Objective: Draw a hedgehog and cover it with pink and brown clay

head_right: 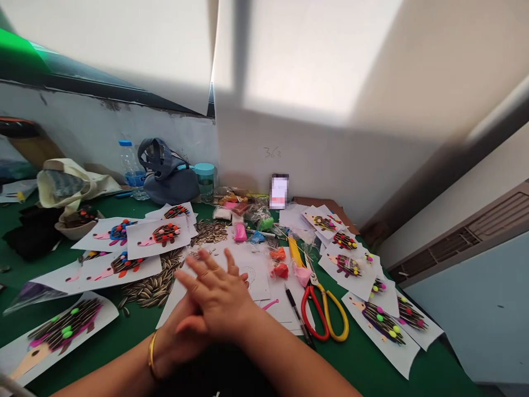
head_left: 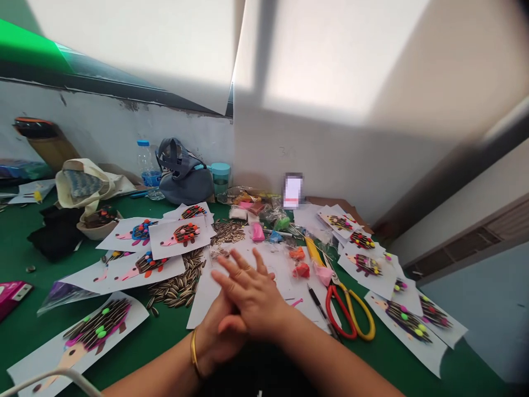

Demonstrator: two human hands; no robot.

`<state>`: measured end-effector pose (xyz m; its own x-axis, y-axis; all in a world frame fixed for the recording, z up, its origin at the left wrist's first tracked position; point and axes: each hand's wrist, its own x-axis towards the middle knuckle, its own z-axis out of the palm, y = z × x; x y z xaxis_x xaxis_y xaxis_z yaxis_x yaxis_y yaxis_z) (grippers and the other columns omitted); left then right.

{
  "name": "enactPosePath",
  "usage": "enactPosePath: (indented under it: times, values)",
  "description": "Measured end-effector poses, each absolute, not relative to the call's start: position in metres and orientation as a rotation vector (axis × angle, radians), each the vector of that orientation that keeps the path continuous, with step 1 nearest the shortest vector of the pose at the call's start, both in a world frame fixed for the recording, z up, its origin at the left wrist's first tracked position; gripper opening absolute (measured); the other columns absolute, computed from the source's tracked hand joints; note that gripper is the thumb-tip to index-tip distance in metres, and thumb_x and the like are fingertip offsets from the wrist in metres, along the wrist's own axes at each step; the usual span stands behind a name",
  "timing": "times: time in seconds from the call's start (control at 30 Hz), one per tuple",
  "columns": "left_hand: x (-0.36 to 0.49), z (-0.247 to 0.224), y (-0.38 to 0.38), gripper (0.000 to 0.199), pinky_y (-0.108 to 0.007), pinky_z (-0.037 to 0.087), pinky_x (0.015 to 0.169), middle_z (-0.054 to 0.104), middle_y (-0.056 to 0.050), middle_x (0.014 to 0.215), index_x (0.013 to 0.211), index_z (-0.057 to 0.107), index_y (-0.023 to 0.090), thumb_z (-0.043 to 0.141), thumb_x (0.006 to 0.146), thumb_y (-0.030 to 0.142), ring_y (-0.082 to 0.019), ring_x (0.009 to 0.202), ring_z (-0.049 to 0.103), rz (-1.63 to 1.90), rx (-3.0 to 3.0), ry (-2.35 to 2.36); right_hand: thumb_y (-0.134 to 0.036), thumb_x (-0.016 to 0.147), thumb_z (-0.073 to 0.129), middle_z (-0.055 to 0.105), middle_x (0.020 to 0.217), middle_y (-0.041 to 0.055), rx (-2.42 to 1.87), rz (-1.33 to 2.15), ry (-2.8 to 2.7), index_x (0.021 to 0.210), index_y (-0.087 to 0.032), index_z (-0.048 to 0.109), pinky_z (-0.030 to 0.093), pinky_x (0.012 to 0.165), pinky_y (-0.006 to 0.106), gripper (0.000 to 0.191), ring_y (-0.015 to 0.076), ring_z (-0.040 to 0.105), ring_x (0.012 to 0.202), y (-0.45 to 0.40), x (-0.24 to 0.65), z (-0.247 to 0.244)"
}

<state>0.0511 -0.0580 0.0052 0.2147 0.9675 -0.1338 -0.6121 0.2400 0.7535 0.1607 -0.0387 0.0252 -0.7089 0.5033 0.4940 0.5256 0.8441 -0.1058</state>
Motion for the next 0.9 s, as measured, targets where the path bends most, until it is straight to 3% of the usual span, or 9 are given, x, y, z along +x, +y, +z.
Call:
enactPosePath:
  times: [0.1,0.2,0.27,0.4,0.57,0.63,0.73,0.9]
  values:
    - [0.047,0.012,-0.057,0.045,-0.036,0.041,0.107,0.053,-0.006,0.143,0.135,0.054,0.026,0.046,0.097,0.048,-0.026,0.136,0.044,0.93,0.484,0.497,-0.075,0.084,0.045,0.028,0.157,0.0099,-0.939,-0.014,-2.425,0.15,-0.023,0.03,-0.002,0.116,0.064,0.086,0.0337,0.011,0.148,-0.021,0.183,0.019]
    - [0.043,0.015,-0.056,0.04,-0.027,0.047,0.098,0.053,-0.008,0.142,0.137,0.051,0.024,0.05,0.097,0.026,-0.021,0.13,0.05,0.936,0.449,0.406,-0.077,0.08,0.05,0.03,0.156,0.0137,-1.002,0.153,-2.349,0.151,-0.021,0.03,0.007,0.115,0.066,0.093,0.0354,0.013,0.147,-0.018,0.206,0.013]
    - [0.041,0.016,-0.056,0.041,-0.028,0.046,0.1,0.05,-0.007,0.145,0.138,0.049,0.025,0.051,0.097,0.021,-0.02,0.131,0.05,0.977,0.439,0.409,-0.074,0.079,0.055,0.033,0.155,0.0133,-1.019,0.286,-2.26,0.145,-0.023,0.041,0.017,0.115,0.063,0.084,0.035,0.015,0.147,-0.022,0.215,0.008]
    - [0.041,0.014,-0.058,0.045,-0.034,0.036,0.111,0.05,-0.006,0.145,0.139,0.046,0.028,0.054,0.096,0.021,-0.018,0.13,0.05,1.045,0.459,0.438,-0.058,0.081,0.066,0.038,0.153,0.0075,-0.947,0.526,-2.151,0.121,-0.029,0.064,0.029,0.113,0.056,0.049,0.0328,0.019,0.147,-0.034,0.216,-0.001]
    - [0.04,0.008,-0.056,0.045,-0.039,0.039,0.106,0.05,-0.008,0.143,0.138,0.049,0.031,0.057,0.095,0.037,-0.023,0.126,0.052,1.024,0.603,0.502,-0.034,0.084,0.067,0.048,0.145,0.007,-0.974,0.62,-1.982,0.105,-0.026,0.068,0.031,0.112,0.056,0.022,0.03,0.027,0.144,-0.038,0.209,-0.003]
    - [0.038,0.005,-0.053,0.043,-0.04,0.042,0.101,0.053,-0.01,0.14,0.134,0.054,0.03,0.06,0.093,0.041,-0.025,0.123,0.053,1.078,0.731,0.629,-0.03,0.085,0.066,0.053,0.139,0.0081,-1.014,0.604,-1.929,0.099,-0.025,0.068,0.032,0.112,0.055,0.016,0.0291,0.033,0.141,-0.038,0.211,-0.001]
    - [0.034,0.003,-0.048,0.036,-0.037,0.046,0.093,0.062,-0.008,0.123,0.116,0.068,0.027,0.074,0.081,0.033,-0.025,0.108,0.059,1.105,1.13,0.852,-0.03,0.087,0.066,0.059,0.131,0.0085,-1.033,0.571,-1.9,0.094,-0.025,0.068,0.034,0.11,0.054,0.01,0.0279,0.039,0.137,-0.036,0.216,0.001]
    - [0.03,0.005,-0.044,0.019,-0.033,0.049,0.077,0.066,-0.005,0.092,0.098,0.075,0.025,0.073,0.08,0.031,-0.021,0.084,0.061,1.158,1.577,1.08,-0.029,0.086,0.066,0.06,0.129,0.0084,-1.029,0.563,-1.966,0.095,-0.025,0.069,0.038,0.108,0.051,0.011,0.0269,0.043,0.134,-0.036,0.217,-0.001]
